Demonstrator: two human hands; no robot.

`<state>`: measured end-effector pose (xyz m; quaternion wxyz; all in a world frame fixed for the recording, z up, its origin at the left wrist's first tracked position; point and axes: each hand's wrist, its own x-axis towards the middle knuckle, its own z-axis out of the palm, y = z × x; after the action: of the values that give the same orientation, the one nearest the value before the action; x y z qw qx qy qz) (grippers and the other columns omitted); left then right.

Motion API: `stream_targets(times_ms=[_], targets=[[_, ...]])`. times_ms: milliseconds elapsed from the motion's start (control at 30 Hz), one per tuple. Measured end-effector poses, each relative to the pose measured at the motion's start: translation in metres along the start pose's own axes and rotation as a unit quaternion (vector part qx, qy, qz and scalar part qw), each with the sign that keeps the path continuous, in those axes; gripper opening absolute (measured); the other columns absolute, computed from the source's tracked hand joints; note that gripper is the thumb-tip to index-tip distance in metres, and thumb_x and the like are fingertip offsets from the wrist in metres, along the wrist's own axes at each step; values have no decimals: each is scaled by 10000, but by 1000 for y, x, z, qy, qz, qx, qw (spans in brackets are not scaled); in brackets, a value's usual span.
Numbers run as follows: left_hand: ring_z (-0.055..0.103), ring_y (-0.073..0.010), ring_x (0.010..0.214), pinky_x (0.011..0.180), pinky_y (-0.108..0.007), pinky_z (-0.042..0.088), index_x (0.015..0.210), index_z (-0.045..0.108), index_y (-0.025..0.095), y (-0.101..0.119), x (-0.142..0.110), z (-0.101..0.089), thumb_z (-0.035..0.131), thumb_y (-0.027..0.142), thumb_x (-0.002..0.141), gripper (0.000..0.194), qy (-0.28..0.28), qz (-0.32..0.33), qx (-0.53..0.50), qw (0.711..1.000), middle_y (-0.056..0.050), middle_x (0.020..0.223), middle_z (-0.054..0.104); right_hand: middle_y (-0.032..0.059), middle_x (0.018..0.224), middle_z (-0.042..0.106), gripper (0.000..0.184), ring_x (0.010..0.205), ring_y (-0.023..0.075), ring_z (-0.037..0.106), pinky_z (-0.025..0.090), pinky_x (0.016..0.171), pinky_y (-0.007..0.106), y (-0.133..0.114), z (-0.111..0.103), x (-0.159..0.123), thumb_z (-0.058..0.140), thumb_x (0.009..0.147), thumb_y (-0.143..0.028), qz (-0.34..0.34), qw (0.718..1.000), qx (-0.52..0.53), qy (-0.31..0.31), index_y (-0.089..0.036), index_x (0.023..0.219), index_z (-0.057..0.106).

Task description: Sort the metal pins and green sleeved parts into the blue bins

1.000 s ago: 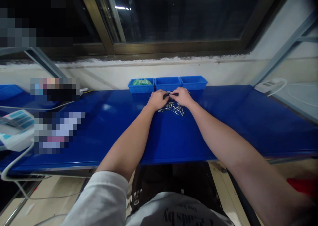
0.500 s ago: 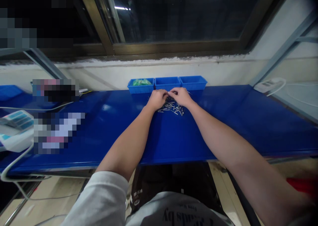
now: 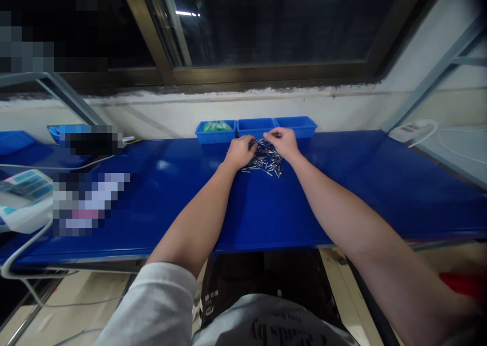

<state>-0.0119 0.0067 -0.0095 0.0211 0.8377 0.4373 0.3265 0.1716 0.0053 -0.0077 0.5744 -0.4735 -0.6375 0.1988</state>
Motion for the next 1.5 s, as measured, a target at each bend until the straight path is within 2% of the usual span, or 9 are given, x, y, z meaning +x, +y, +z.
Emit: stream_targets(times_ms=[200, 433, 567, 767, 867, 967, 1133, 1333, 1500], targets=[[664, -272, 1086, 983, -415, 502, 1134, 668, 128, 0, 0, 0, 564, 253, 929, 261, -16, -10, 14, 1000, -136, 1137, 719, 82, 910, 730, 182, 884, 222, 662, 524, 879, 415, 11, -11, 9, 642, 814, -309, 8, 990, -86, 114, -175, 918, 706], [651, -272, 1109, 1012, -424, 486, 1134, 677, 143, 0, -1, -1, 551, 253, 929, 265, -32, -14, 25, 999, -127, 1148, 711, 139, 1281, 638, 540, 1273, 389, 430, 327, 1016, 690, 17, -23, 11, 679, 758, -281, 112, 963, -203, 140, -207, 1289, 613], [652, -276, 1111, 1009, -412, 488, 1143, 684, 134, 0, -1, -2, 550, 261, 926, 284, -47, -16, 32, 998, -131, 1166, 707, 135, 1351, 580, 671, 1307, 424, 382, 305, 1021, 698, 13, -25, 9, 716, 701, -220, 152, 958, -210, 120, -231, 1355, 570], [654, -266, 1116, 1015, -390, 488, 1154, 690, 140, 0, -1, -1, 557, 260, 919, 295, -59, -18, 37, 997, -122, 1174, 709, 176, 1318, 559, 753, 1334, 424, 377, 325, 1065, 618, 9, -25, 8, 727, 695, -172, 177, 962, -191, 83, -162, 1415, 508], [649, -264, 1126, 1020, -390, 486, 1160, 690, 139, 0, -1, -1, 555, 264, 920, 302, -61, -16, 36, 997, -121, 1186, 707, 155, 1382, 537, 742, 1330, 402, 395, 355, 1067, 600, 13, -24, 8, 718, 699, -180, 141, 967, -197, 81, -194, 1412, 515], [647, -261, 1128, 1025, -392, 485, 1155, 692, 143, 0, -1, -1, 552, 266, 922, 298, -64, -16, 37, 997, -119, 1185, 708, 155, 1334, 593, 611, 1281, 364, 463, 372, 1073, 572, 17, -22, 10, 687, 723, -190, 74, 969, -219, 86, -173, 1326, 593], [657, -265, 1095, 1008, -402, 499, 1130, 709, 139, -1, -1, 0, 549, 256, 917, 291, -67, -6, 34, 997, -125, 1168, 713, 114, 1065, 702, 272, 1074, 295, 593, 417, 1046, 497, 16, -14, 6, 697, 762, -244, -16, 975, -222, -1, -178, 1023, 738], [673, -246, 1037, 961, -368, 524, 1028, 748, 170, -1, -1, -1, 533, 243, 911, 255, -84, 9, 29, 996, -94, 1102, 736, 76, 970, 708, 201, 1026, 296, 585, 444, 983, 498, 10, -1, -3, 766, 715, -334, -30, 950, -277, -144, -232, 888, 784], [669, -258, 1044, 966, -380, 518, 1009, 756, 164, -1, -1, 0, 518, 240, 914, 267, -92, 24, 29, 995, -99, 1083, 738, 62, 920, 730, 100, 966, 270, 608, 451, 953, 456, 12, 4, -4, 725, 752, -271, -37, 934, -303, -186, -238, 818, 792]])
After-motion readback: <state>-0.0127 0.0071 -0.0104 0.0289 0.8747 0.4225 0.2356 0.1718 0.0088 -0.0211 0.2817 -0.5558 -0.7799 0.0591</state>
